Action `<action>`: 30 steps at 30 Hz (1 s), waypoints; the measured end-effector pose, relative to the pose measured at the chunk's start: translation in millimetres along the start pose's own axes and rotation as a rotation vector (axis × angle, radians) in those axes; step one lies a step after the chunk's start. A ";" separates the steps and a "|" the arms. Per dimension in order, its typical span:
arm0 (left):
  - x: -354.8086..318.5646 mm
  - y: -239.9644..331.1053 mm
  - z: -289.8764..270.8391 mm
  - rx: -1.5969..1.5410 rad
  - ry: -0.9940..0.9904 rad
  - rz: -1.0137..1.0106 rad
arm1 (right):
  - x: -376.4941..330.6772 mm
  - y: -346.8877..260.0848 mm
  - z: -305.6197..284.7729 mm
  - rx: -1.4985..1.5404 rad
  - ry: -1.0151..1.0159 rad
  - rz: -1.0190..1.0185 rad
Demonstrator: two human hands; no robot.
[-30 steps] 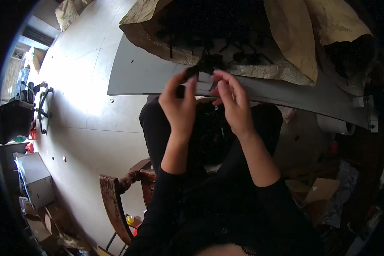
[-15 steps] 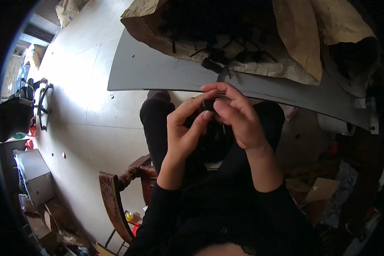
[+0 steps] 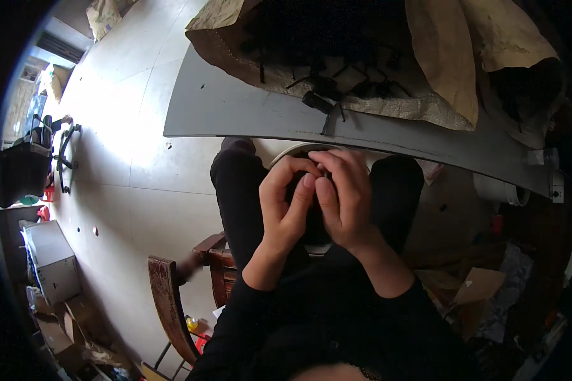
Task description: Sorting small black items from a large bag into a plastic bowl.
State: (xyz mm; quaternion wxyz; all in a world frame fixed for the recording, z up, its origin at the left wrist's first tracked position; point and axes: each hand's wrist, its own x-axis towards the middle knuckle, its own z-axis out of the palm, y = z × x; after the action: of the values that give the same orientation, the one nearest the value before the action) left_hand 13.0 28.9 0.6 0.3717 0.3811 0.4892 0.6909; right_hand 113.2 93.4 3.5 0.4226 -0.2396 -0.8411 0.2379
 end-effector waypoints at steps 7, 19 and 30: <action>2.8 -0.6 -1.9 0.657 0.056 0.280 | 5.8 -19.2 -13.0 -0.019 -0.075 0.198; -6.6 8.7 -5.0 0.358 0.180 0.192 | -6.7 10.3 -19.0 0.888 0.043 0.852; -0.3 -3.9 -12.9 -0.113 -0.204 -0.192 | -11.9 15.8 -21.4 0.571 -0.166 0.242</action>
State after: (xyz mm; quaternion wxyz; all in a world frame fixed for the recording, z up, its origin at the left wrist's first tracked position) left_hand 2.2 24.5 -6.1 0.5049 0.3792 0.4433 0.6362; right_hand 140.3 102.6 -1.8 0.3715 -0.1894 -0.7374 0.5314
